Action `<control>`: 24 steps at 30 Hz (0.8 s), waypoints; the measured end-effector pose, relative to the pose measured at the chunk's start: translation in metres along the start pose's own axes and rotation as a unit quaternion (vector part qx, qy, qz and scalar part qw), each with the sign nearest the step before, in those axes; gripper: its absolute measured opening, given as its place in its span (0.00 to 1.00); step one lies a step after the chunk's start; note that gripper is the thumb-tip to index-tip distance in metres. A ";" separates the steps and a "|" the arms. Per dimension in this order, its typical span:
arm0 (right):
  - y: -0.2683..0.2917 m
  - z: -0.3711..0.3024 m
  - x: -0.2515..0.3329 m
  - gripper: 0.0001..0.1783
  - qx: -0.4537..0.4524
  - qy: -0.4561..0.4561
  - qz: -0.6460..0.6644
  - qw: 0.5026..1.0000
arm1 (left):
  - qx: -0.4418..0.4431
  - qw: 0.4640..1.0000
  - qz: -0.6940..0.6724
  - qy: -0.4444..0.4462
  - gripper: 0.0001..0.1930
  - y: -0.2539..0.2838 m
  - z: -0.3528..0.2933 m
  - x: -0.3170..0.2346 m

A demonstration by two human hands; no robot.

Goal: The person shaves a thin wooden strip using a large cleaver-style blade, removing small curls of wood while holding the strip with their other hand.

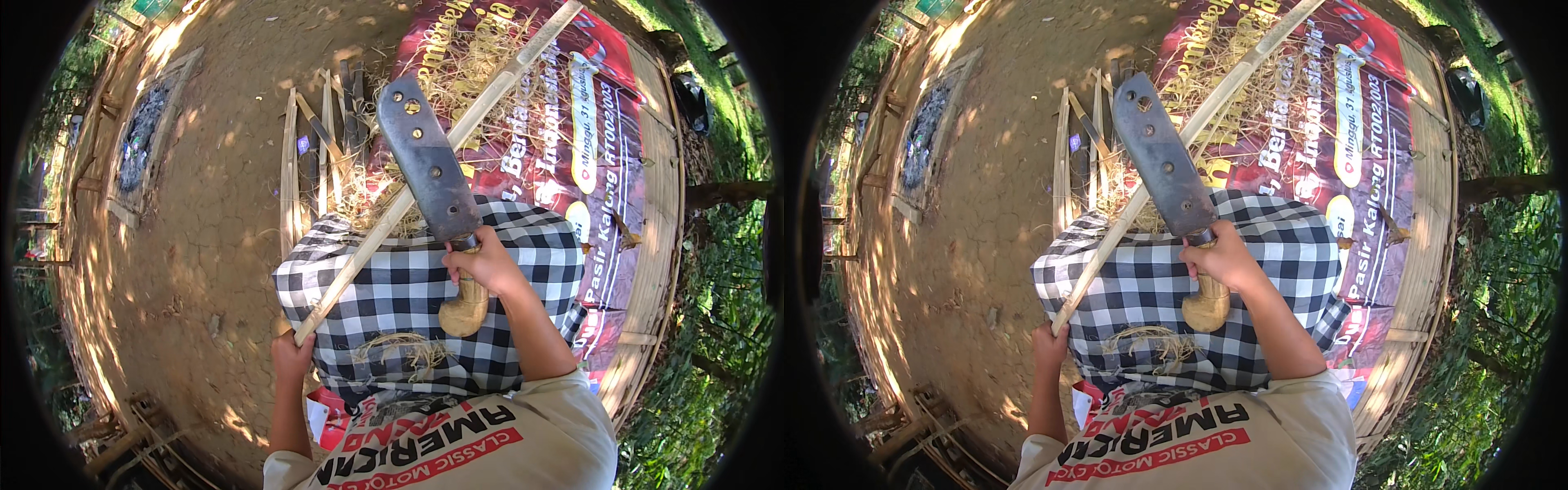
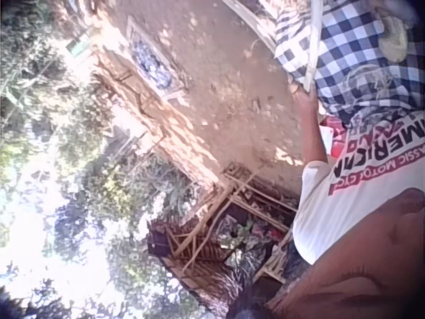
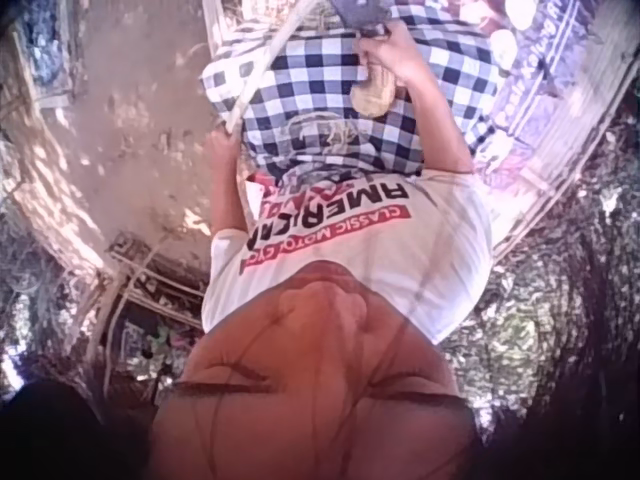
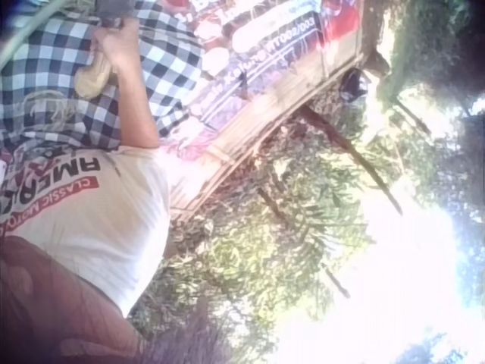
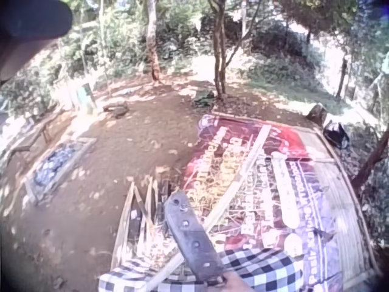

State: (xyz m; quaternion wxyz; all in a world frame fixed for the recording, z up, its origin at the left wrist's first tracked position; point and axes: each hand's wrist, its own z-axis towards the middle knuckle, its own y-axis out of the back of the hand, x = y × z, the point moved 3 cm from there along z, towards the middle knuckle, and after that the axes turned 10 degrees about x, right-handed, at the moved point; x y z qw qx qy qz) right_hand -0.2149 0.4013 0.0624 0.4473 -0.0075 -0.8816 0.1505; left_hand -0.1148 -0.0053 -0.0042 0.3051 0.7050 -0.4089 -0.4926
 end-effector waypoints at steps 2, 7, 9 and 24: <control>-0.012 -0.001 -0.012 0.09 0.017 0.008 0.020 1.000 | 0.003 1.000 0.007 0.002 0.23 0.000 0.000 -0.003; -0.042 -0.004 -0.061 0.07 0.124 -0.036 -0.056 0.990 | 0.004 1.000 0.025 -0.010 0.24 0.010 0.002 -0.008; -0.041 -0.005 -0.055 0.07 0.141 -0.027 -0.072 0.987 | 0.017 1.000 0.022 -0.002 0.24 0.009 0.001 -0.008; -0.057 -0.010 -0.063 0.06 0.131 -0.018 -0.119 0.984 | 0.017 1.000 0.017 -0.012 0.23 0.004 0.002 -0.002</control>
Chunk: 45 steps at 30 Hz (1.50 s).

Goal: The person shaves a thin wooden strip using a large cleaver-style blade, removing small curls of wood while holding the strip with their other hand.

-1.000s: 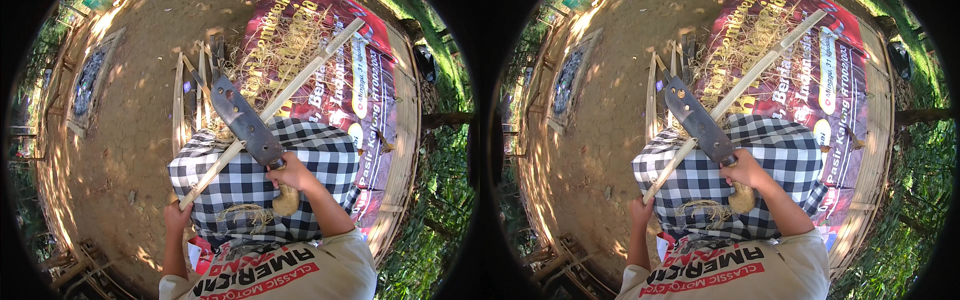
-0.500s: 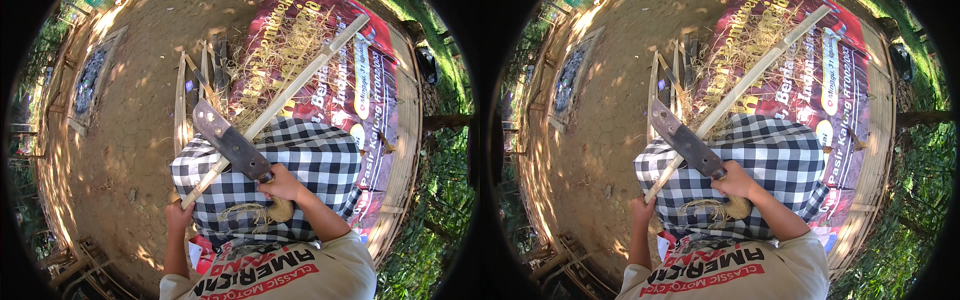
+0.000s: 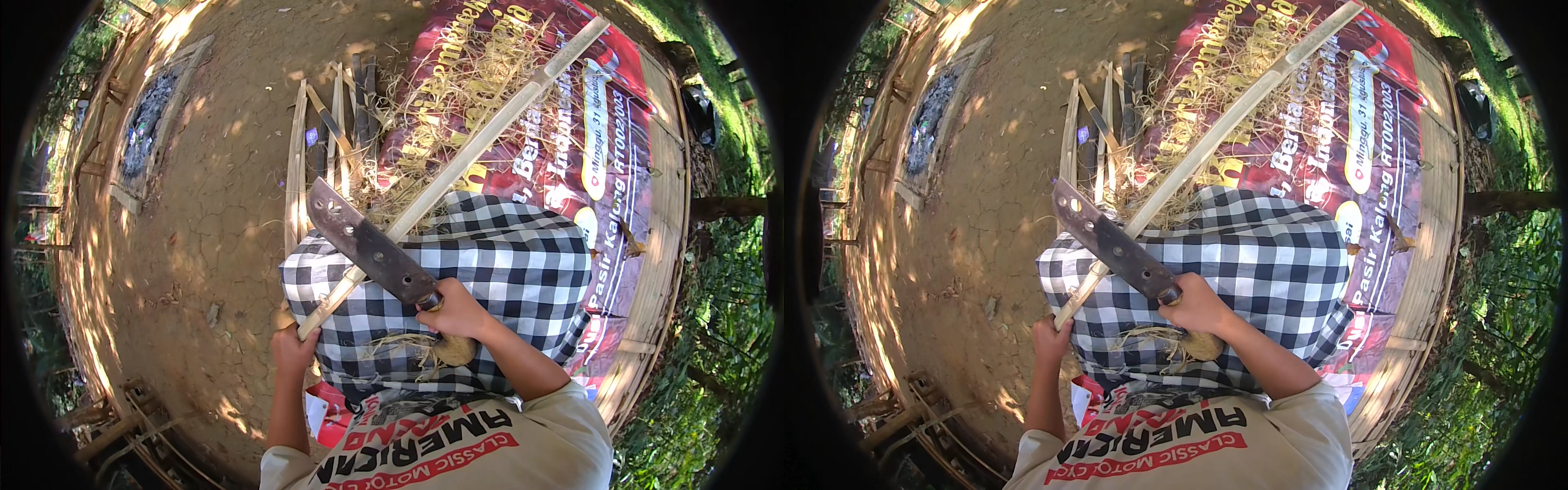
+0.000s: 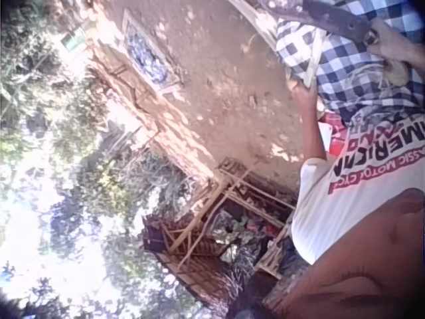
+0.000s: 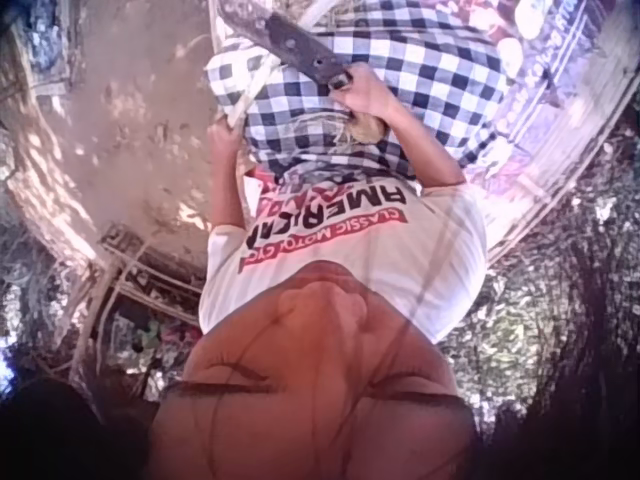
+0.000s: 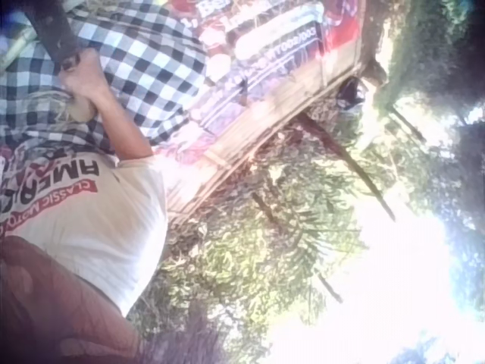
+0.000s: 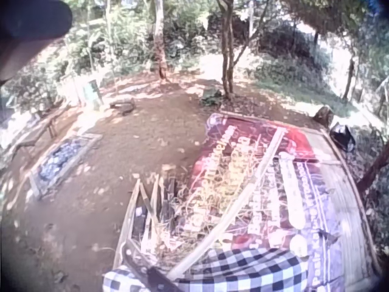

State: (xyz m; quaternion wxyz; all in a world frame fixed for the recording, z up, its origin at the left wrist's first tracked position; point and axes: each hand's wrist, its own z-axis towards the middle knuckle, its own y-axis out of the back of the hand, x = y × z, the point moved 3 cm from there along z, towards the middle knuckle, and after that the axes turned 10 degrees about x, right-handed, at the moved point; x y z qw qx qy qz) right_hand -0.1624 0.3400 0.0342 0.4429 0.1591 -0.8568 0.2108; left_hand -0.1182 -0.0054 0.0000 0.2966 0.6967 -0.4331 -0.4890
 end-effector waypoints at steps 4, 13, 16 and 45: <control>0.026 0.001 0.028 0.05 -0.087 0.118 -0.101 0.984 | 0.007 0.999 -0.014 0.031 0.23 -0.008 -0.002 0.005; 0.050 -0.001 0.033 0.05 -0.166 0.039 0.022 0.985 | 0.003 1.000 0.001 0.022 0.25 -0.005 -0.002 0.005; 0.052 -0.003 0.028 0.04 -0.165 0.040 0.054 0.984 | -0.004 1.000 0.000 0.013 0.25 -0.003 0.001 0.003; 0.053 -0.002 0.014 0.05 -0.097 0.068 0.028 0.993 | 0.001 0.999 -0.033 0.008 0.23 0.001 -0.002 -0.002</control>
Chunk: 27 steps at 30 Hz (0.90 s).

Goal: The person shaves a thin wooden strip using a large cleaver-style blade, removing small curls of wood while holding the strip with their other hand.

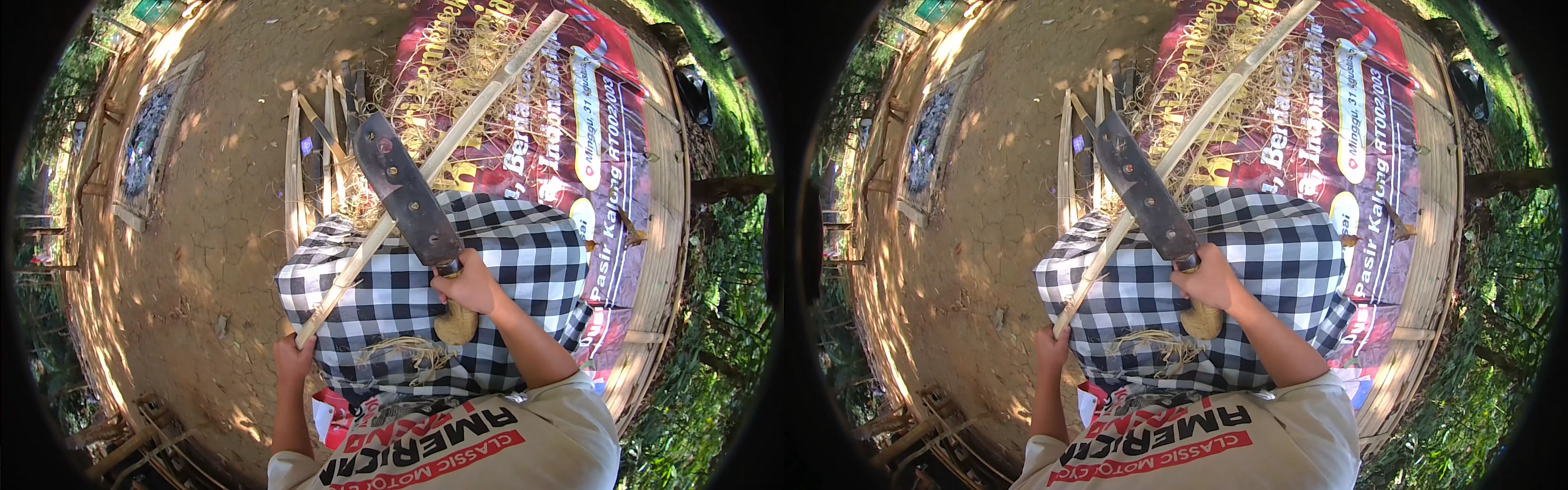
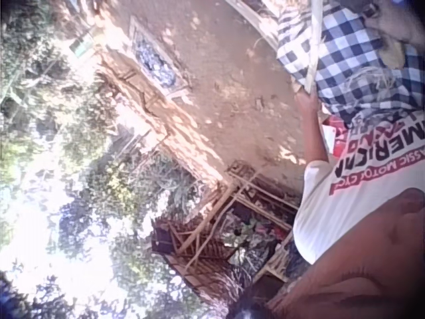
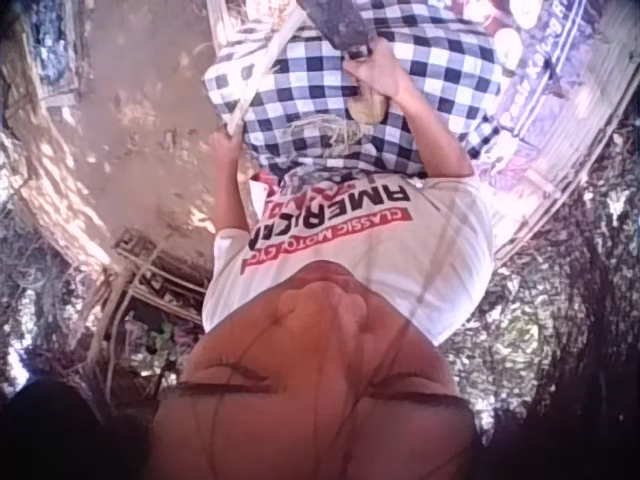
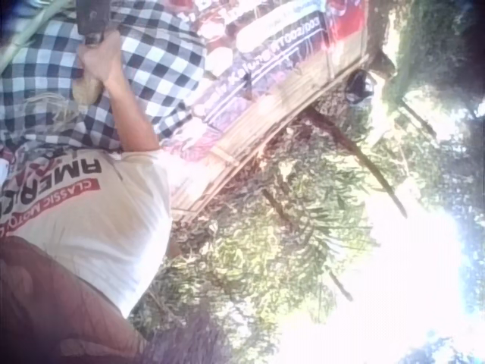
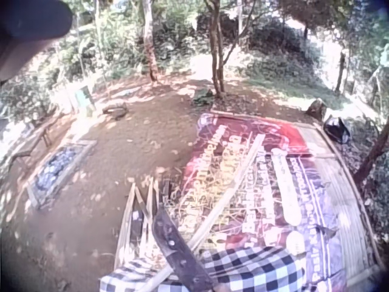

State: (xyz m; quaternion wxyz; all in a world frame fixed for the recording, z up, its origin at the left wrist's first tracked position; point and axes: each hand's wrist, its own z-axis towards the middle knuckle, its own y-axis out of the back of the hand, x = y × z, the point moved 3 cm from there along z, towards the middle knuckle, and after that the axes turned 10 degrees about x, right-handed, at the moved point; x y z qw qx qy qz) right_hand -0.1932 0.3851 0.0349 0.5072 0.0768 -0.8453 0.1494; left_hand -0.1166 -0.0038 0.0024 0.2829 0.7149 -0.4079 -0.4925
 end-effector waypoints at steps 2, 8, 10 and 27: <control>0.003 -0.003 0.002 0.05 0.000 -0.025 0.011 1.000 | 0.003 1.000 0.007 0.000 0.23 0.002 0.002 -0.002; 0.012 0.002 0.014 0.05 -0.061 -0.020 0.050 0.997 | 0.011 1.000 0.007 0.026 0.23 -0.001 0.002 0.000; 0.004 0.004 0.009 0.05 -0.043 -0.011 0.040 0.998 | 0.005 1.000 0.004 0.025 0.23 0.000 0.001 0.001; -0.001 -0.003 0.016 0.05 0.028 -0.067 -0.021 0.997 | 0.009 1.000 0.027 -0.001 0.25 0.006 0.003 0.001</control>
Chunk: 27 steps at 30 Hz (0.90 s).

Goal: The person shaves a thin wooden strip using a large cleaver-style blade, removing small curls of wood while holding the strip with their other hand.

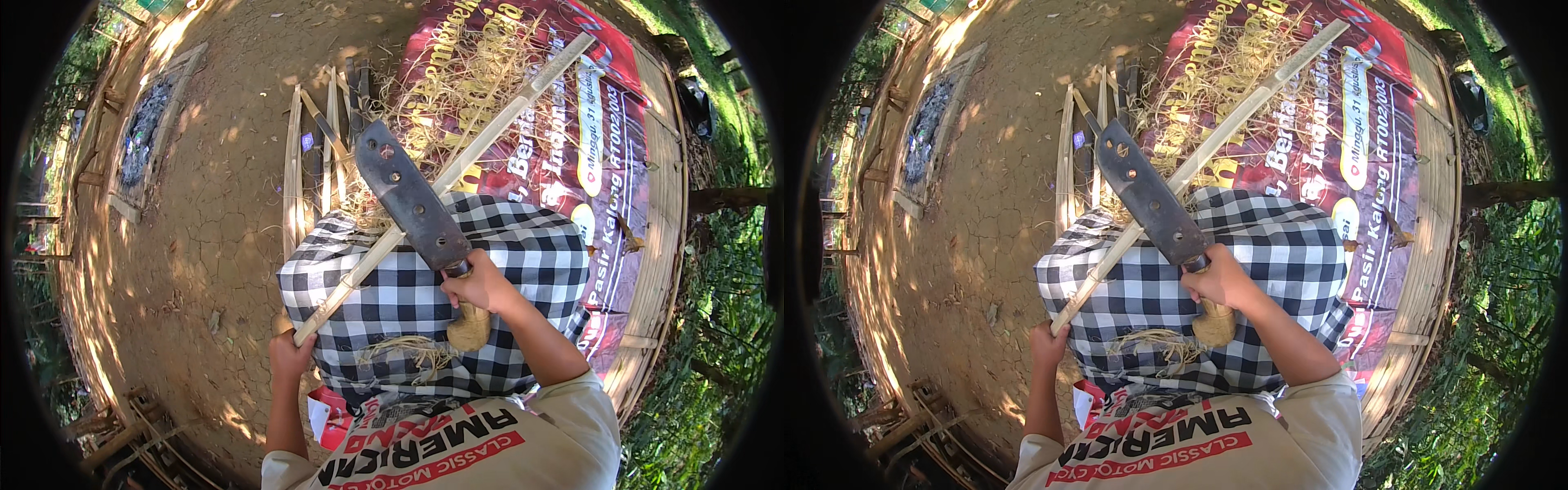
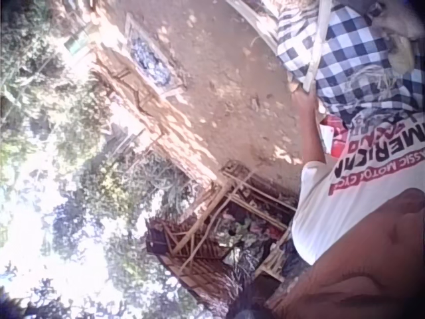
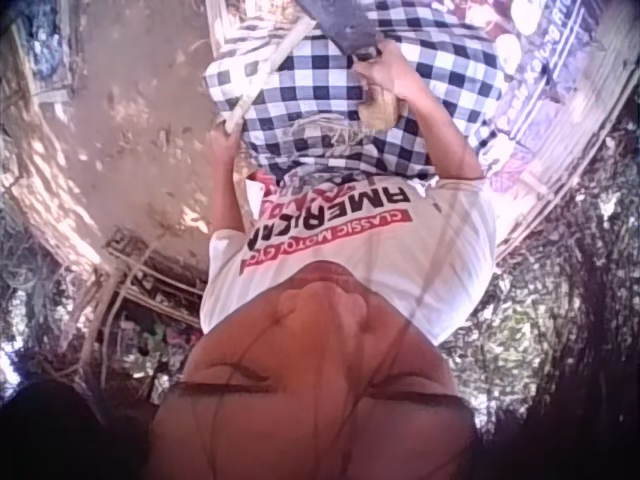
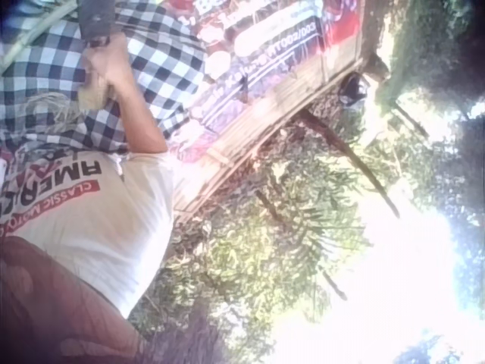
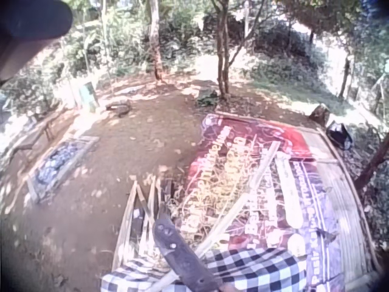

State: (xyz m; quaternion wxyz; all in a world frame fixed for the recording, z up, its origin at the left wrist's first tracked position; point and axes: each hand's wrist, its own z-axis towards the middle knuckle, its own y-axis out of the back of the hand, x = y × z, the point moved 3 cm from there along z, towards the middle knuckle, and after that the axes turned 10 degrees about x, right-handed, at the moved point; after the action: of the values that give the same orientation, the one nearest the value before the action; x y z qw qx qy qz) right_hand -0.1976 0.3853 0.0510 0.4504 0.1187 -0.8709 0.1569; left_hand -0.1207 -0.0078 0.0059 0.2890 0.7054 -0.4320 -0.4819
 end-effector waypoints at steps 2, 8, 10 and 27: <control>0.010 -0.003 0.001 0.05 -0.008 -0.013 0.015 1.000 | 0.012 1.000 0.004 0.022 0.25 -0.001 0.002 0.001; 0.007 0.002 -0.001 0.06 -0.082 0.014 0.047 0.995 | 0.002 0.999 0.016 0.034 0.26 -0.009 0.002 0.005; -0.002 0.000 -0.015 0.06 -0.034 -0.010 -0.005 0.999 | -0.007 1.000 0.007 0.019 0.26 -0.005 0.006 0.002; 0.013 -0.003 -0.007 0.07 -0.019 -0.020 0.026 0.999 | 0.007 0.999 0.022 0.023 0.25 0.004 0.005 -0.007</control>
State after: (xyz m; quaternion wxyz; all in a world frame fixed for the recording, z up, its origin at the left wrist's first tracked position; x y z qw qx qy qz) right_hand -0.1962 0.3988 0.0443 0.4305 0.0905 -0.8854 0.1501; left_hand -0.1279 -0.0032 0.0106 0.3045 0.7087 -0.4437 -0.4562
